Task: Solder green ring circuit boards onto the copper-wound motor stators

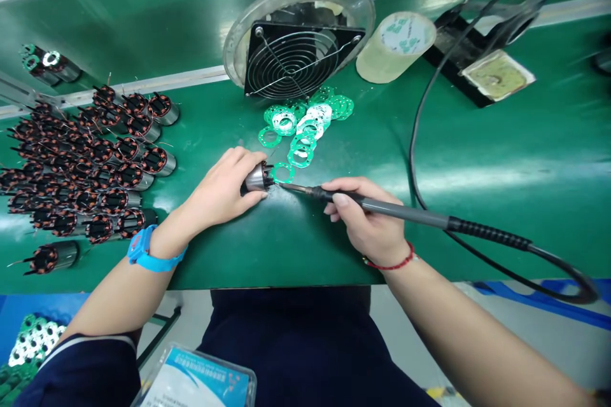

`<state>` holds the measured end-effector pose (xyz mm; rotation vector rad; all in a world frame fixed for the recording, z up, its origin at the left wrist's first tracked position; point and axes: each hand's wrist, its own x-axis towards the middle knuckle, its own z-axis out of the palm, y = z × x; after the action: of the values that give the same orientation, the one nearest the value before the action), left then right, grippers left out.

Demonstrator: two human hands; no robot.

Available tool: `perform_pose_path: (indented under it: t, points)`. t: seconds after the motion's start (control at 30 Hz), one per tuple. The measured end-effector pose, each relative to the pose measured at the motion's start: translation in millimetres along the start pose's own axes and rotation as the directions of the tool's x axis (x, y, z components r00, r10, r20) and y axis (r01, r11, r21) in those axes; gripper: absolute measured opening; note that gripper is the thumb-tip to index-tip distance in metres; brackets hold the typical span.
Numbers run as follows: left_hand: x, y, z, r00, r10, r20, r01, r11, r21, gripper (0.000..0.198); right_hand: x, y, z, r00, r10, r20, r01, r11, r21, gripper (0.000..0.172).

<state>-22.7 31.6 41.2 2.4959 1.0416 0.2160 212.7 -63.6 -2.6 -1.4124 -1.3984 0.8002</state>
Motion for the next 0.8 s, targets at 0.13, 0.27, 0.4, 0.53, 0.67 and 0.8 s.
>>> perform_pose_path:
  t: [0.13,0.27,0.4,0.53,0.67,0.8]
  points:
    - [-0.1,1.3,1.2,1.0,-0.003,-0.029,0.003,1.0,0.009,0.046,-1.5,2.6,0.0,1.0,0.026,-0.008,-0.026,1.0,0.005,0.022]
    - [-0.4,1.8,2.0,0.999,-0.002,-0.043,0.003,1.0,0.007,0.045,-1.8,3.4,0.3,1.0,0.019,-0.017,-0.018,0.999,0.033,0.021]
    - [-0.4,0.9,2.6,0.999,0.0,-0.052,0.001,1.0,0.014,0.045,-1.9,3.3,0.1,0.999,0.033,-0.015,-0.032,0.998,0.055,0.021]
    - [-0.4,0.0,3.4,0.998,-0.003,-0.064,0.004,1.0,0.006,0.047,-1.8,2.9,-0.1,0.999,0.04,-0.004,-0.04,0.997,0.07,0.02]
    - [-0.5,-0.6,3.8,0.997,-0.006,-0.079,0.006,1.0,-0.003,0.047,-1.6,3.6,0.5,0.999,0.054,-0.009,-0.053,0.995,0.08,0.021]
    - [-0.4,-1.8,4.1,0.996,-0.006,-0.09,0.006,1.0,0.0,0.047,-1.1,3.6,1.1,0.999,0.047,-0.001,-0.047,0.995,0.092,0.019]
